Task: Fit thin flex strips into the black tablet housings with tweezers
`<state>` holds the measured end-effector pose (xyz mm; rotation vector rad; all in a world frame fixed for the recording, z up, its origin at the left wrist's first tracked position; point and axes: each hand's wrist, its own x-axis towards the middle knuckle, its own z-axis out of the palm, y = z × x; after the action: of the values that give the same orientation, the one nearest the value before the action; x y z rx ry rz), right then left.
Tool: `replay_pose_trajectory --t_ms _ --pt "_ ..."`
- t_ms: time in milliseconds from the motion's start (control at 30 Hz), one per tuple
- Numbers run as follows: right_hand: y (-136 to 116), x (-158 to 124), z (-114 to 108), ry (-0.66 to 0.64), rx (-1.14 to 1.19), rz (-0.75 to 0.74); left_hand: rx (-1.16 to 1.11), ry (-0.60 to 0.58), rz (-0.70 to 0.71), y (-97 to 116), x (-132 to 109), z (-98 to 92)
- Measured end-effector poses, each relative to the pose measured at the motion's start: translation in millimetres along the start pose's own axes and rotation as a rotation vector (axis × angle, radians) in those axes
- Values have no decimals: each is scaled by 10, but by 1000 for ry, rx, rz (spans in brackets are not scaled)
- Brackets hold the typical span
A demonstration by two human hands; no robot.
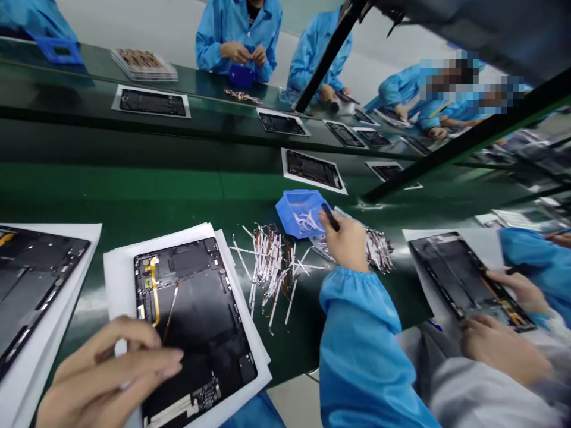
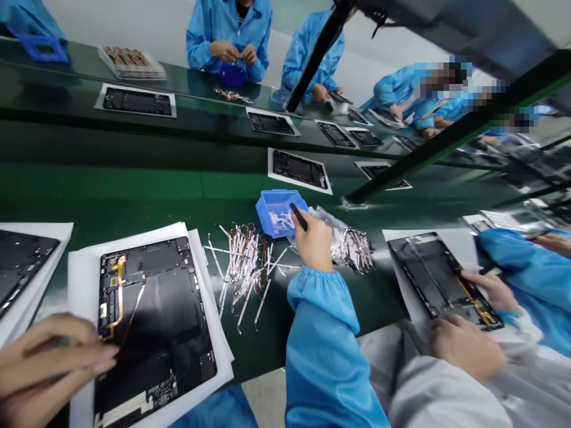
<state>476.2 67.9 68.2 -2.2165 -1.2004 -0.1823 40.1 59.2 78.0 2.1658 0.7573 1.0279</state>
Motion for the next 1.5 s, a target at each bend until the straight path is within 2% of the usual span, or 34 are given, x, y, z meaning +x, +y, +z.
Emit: replay_pose_trajectory --t_ms 67,133,167,233,300,400,500,733,1500 --pt "-156 -200 -53 30 24 -56 33 -42 24 -43 214 6" --pt "-416 -536 -68 79 109 -208 49 -36 42 -109 397 53" --pt "-561 -748 -59 50 177 -285 52 -48 23 -159 469 90" --pt "-831 -1209 -12 -225 395 -459 45 -58 -56 -291 567 179" --pt "-1016 -1623 69 -421 491 -516 50 -78 -149 -433 608 267" --pt "-1099 -1969 207 -470 508 -470 90 -126 -222 -577 609 363" --pt "-1052 -2017 278 -469 513 -428 142 -170 -251 -612 597 404" --pt "-1022 -1953 239 -531 549 -400 232 -239 -285 -596 599 407" --pt "-1052 -1939 237 -546 494 -404 304 -264 -264 -602 611 418"
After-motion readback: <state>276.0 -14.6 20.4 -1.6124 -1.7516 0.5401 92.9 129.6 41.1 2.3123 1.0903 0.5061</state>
